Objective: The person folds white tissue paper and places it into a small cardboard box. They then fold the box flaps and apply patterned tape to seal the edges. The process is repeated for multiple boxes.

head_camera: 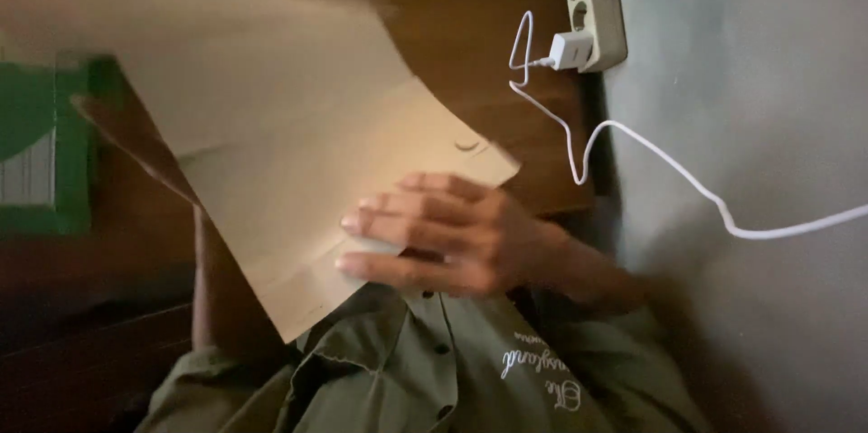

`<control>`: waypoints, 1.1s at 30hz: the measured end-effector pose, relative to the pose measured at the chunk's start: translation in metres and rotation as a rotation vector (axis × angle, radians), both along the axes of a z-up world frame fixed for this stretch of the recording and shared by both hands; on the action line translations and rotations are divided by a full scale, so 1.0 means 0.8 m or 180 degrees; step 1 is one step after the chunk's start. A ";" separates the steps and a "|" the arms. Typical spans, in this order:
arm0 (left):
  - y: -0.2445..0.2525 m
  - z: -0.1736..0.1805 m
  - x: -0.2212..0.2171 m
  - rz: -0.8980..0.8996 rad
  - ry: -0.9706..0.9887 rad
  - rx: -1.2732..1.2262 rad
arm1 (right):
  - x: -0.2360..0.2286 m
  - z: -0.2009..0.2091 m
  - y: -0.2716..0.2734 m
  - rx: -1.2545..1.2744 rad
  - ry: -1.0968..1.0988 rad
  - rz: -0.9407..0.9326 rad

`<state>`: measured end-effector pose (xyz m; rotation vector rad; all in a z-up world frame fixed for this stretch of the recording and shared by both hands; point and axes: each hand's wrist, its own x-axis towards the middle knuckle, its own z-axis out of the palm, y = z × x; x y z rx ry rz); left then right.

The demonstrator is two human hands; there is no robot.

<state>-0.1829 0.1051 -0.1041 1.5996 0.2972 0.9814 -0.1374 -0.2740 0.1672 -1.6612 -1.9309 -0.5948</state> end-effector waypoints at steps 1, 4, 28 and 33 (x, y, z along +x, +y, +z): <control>0.015 -0.002 0.010 0.0385 -0.0028 0.0595 | -0.002 -0.001 0.003 -0.0028 0.0005 0.0011; 0.042 0.029 0.048 0.1137 -0.0082 0.1804 | -0.003 -0.023 0.016 -0.0300 0.0162 -0.0163; -0.056 0.185 0.192 -0.0489 0.0171 0.2674 | 0.140 -0.190 0.073 -0.1161 0.0193 -0.0282; -0.100 0.122 0.194 -0.2098 0.0776 0.3336 | 0.158 -0.193 0.081 -0.0657 0.0680 0.0013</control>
